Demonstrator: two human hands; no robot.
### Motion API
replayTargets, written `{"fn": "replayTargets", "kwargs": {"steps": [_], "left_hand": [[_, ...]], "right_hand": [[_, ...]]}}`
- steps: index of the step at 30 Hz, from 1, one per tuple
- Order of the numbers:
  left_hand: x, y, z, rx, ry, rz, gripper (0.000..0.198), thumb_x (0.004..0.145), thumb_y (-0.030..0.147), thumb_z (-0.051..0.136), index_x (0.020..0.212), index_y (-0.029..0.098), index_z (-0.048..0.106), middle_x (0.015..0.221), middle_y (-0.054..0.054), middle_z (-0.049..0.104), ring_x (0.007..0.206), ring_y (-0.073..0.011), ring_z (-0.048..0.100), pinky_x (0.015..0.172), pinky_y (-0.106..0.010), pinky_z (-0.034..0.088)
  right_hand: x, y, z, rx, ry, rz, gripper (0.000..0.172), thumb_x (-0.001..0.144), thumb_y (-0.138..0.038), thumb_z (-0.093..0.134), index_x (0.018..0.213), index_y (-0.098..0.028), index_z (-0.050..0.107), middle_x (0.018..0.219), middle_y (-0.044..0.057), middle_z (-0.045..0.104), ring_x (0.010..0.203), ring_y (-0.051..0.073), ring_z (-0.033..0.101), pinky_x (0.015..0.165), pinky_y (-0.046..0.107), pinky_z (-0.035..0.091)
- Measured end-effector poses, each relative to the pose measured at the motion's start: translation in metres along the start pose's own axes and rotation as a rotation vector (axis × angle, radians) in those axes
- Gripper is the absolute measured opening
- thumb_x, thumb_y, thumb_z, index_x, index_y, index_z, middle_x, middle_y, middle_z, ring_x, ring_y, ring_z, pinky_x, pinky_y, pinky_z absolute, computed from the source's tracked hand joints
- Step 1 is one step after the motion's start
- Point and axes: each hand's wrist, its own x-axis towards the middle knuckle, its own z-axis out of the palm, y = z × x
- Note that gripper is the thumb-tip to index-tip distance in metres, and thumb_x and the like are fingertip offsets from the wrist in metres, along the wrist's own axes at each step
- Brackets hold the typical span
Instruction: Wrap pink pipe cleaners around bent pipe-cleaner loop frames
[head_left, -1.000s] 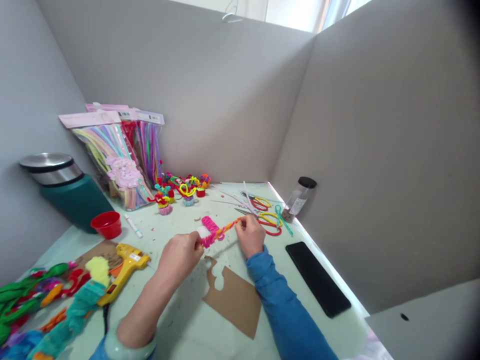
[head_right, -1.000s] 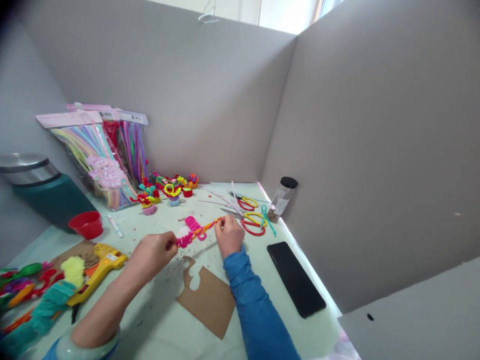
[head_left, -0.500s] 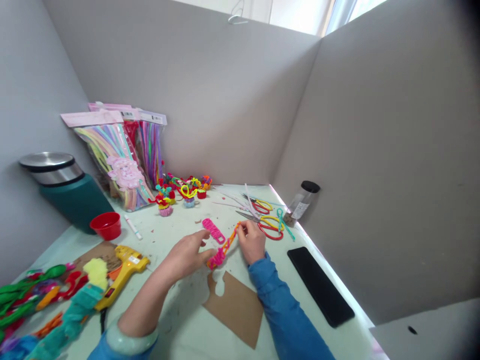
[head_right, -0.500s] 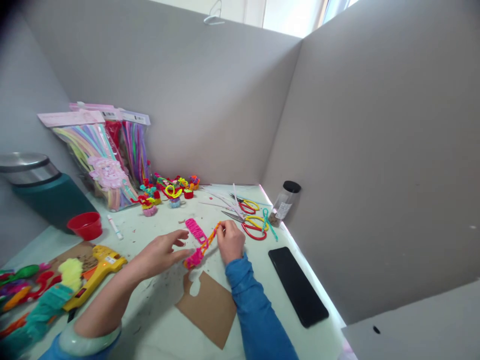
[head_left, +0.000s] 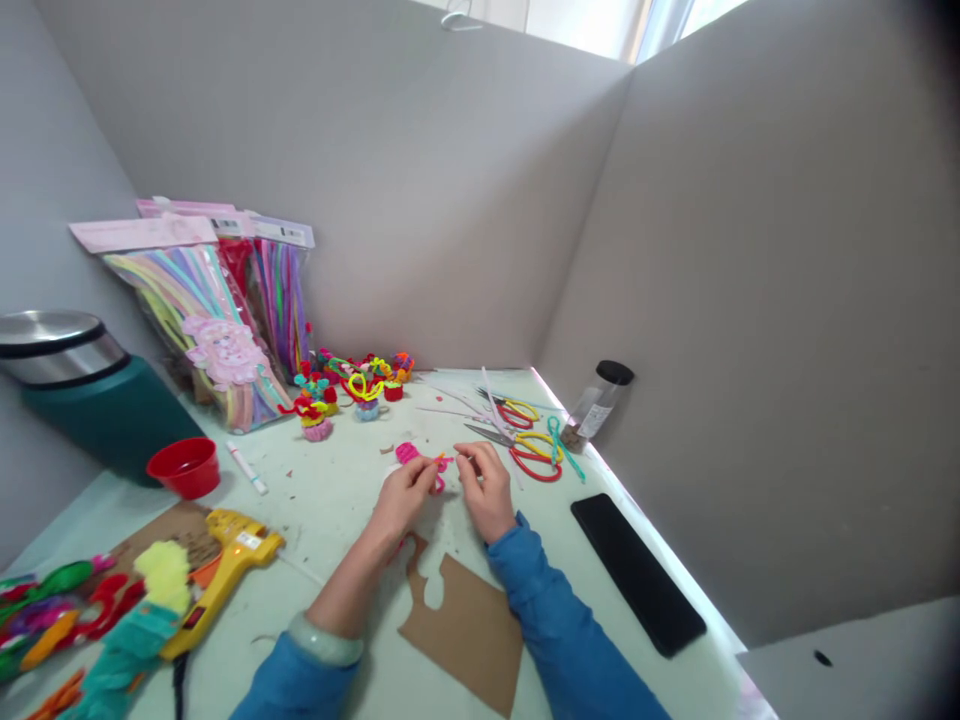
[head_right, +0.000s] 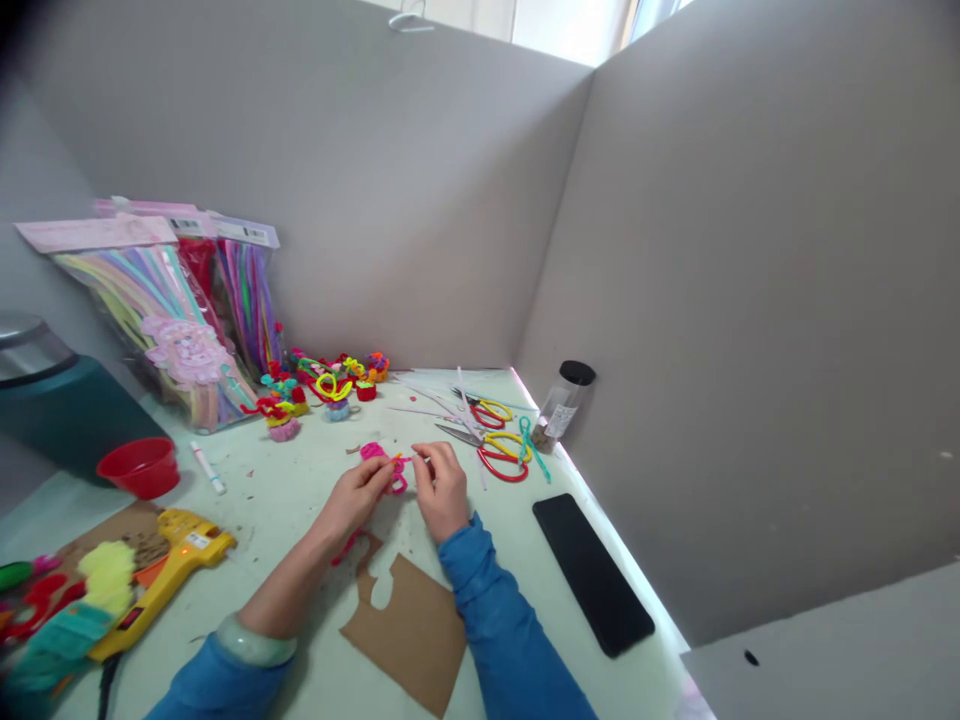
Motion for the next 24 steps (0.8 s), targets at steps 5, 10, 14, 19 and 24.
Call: {"fn": "replayTargets", "kwargs": {"steps": [5, 10, 14, 19, 24], "left_hand": [[-0.001, 0.008, -0.004, -0.029, -0.033, 0.014, 0.032, 0.073, 0.047, 0.049, 0.066, 0.016, 0.055, 0.054, 0.003, 0.046, 0.049, -0.0090, 0.038, 0.045, -0.020, 0.028], [-0.009, 0.014, -0.011, -0.259, -0.401, -0.213, 0.035, 0.068, 0.050, 0.056, 0.073, 0.015, 0.057, 0.048, 0.007, 0.038, 0.035, -0.0035, 0.022, 0.036, -0.019, 0.014], [-0.010, 0.011, -0.012, -0.273, -0.423, -0.319, 0.035, 0.067, 0.048, 0.058, 0.076, 0.014, 0.058, 0.045, 0.007, 0.041, 0.030, -0.0027, 0.021, 0.033, -0.019, 0.011], [-0.009, 0.010, -0.012, -0.307, -0.254, -0.252, 0.035, 0.068, 0.049, 0.058, 0.078, 0.015, 0.055, 0.049, 0.005, 0.047, 0.032, -0.0045, 0.035, 0.033, -0.018, 0.024], [-0.013, 0.011, -0.020, -0.205, -0.408, -0.228, 0.035, 0.063, 0.047, 0.065, 0.067, 0.015, 0.053, 0.046, 0.005, 0.045, 0.036, -0.0062, 0.041, 0.035, -0.018, 0.027]], "right_hand": [[0.001, 0.008, 0.003, 0.196, -0.148, 0.189, 0.020, 0.083, -0.032, 0.048, 0.078, -0.019, 0.061, 0.068, 0.001, 0.057, 0.057, 0.012, 0.052, 0.054, 0.024, 0.044], [0.002, 0.009, 0.003, 0.489, -0.296, 0.423, 0.023, 0.081, -0.038, 0.050, 0.069, -0.018, 0.054, 0.048, -0.005, 0.050, 0.044, 0.010, 0.046, 0.045, 0.021, 0.039], [0.002, 0.009, 0.002, 0.535, -0.201, 0.420, 0.022, 0.079, -0.038, 0.053, 0.069, -0.019, 0.053, 0.050, -0.006, 0.047, 0.044, 0.009, 0.044, 0.046, 0.021, 0.038], [0.005, 0.014, 0.002, 0.660, -0.054, 0.407, 0.021, 0.081, -0.038, 0.052, 0.075, -0.019, 0.054, 0.060, -0.003, 0.051, 0.051, 0.010, 0.046, 0.052, 0.023, 0.040], [0.010, 0.017, -0.004, 0.921, -0.013, 0.587, 0.024, 0.079, -0.041, 0.053, 0.072, -0.020, 0.045, 0.075, 0.001, 0.060, 0.036, 0.004, 0.031, 0.037, 0.020, 0.027]]}}
